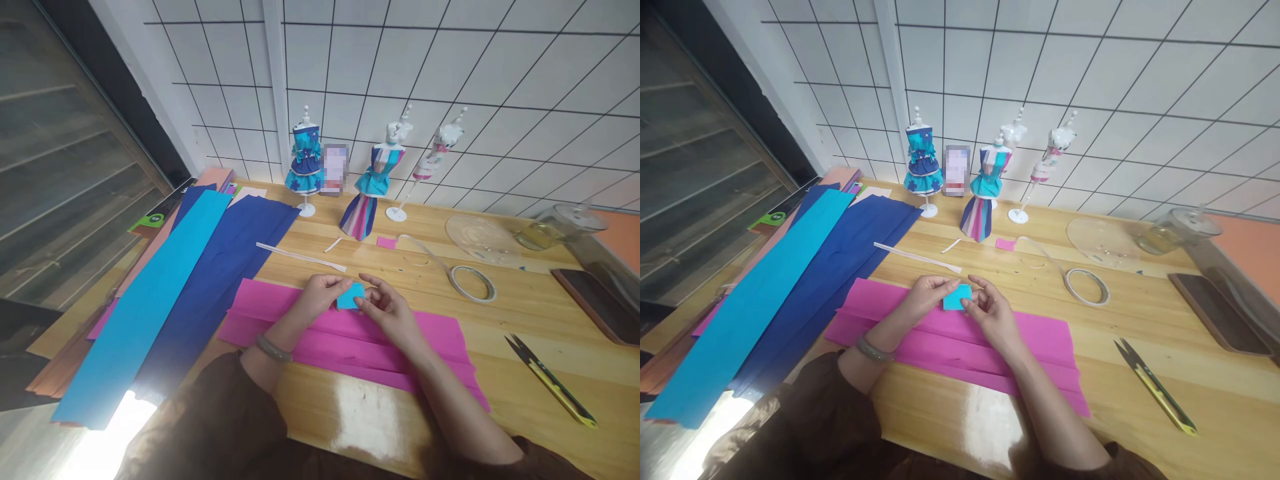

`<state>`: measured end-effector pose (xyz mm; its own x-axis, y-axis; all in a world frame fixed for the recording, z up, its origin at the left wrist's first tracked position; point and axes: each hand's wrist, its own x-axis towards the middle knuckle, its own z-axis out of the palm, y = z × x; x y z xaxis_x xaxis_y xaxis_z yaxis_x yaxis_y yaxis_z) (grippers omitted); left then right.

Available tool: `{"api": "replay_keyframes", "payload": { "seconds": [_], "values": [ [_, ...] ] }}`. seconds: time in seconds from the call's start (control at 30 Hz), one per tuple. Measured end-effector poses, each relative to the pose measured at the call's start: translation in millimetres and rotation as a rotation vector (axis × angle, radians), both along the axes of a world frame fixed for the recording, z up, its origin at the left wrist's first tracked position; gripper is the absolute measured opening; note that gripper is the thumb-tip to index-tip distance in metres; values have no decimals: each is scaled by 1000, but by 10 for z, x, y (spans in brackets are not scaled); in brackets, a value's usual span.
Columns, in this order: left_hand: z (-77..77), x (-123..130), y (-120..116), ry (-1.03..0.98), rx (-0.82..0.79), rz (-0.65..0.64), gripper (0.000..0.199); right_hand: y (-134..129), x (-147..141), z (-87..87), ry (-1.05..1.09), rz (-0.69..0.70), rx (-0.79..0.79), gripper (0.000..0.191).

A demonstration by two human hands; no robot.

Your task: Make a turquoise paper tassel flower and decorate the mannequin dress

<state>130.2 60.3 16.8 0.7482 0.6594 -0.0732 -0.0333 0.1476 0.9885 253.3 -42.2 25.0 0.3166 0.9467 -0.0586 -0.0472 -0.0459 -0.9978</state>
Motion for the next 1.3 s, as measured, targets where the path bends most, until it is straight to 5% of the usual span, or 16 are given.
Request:
{"api": "replay_keyframes", "payload": {
  "seconds": [0.7,1.0,1.13,1.3],
  "values": [
    [-15,-13,-20,54,-26,-151,28,8,48,0,-14,-142,53,44],
    [43,35,-76,-88,-20,-4,26,22,124,-12,-29,-271,65,39],
    [63,14,-110,-104,87,-118,11,40,134,-29,-9,-292,79,33],
    [80,-6,-115,-39,43,-209,21,43,120,-30,-15,-287,84,32]
  ]
}}
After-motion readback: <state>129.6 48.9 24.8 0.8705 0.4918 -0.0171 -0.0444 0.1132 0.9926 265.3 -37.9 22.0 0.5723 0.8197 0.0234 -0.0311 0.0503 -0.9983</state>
